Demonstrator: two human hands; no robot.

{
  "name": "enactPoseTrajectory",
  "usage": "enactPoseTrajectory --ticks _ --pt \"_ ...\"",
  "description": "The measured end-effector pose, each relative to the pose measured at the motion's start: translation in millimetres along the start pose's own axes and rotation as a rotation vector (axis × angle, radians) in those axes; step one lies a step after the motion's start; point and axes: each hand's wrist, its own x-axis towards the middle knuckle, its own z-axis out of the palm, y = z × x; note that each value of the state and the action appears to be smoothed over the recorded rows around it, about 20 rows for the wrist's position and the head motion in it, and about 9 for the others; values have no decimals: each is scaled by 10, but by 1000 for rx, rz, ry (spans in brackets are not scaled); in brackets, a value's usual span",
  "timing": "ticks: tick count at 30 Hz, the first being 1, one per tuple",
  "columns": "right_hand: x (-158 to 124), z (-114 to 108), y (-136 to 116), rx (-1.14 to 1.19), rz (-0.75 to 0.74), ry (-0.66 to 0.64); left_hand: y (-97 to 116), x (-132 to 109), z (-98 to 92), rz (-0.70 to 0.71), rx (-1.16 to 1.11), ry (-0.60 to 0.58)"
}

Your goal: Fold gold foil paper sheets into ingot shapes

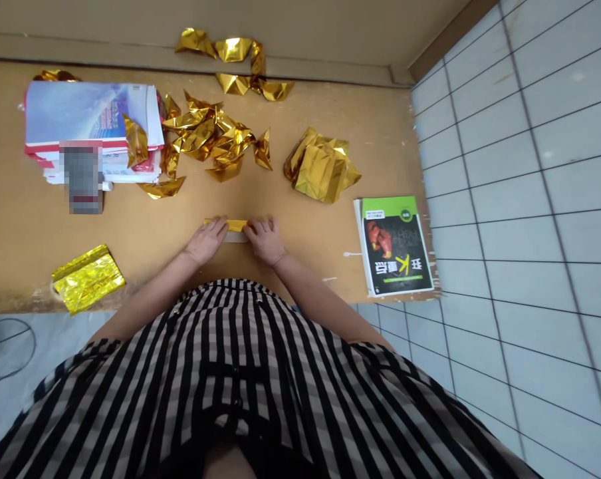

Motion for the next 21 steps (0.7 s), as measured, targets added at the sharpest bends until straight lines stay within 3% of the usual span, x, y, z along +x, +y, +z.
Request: enactPoseTrajectory --ticks 4,10,16,21 --pt "-2 -47 -10 -2 3 -24 63 3 35 22 -3 -83" --pt "26 -121 -206 15 25 -25 46 -46 110 19 -28 -70" --pt "161 -14 -488 99 -35 -37 32 -41 151 17 -66 -75" --pt "147 88 -432 165 -14 -98 59 -72 124 -17 -52 -101"
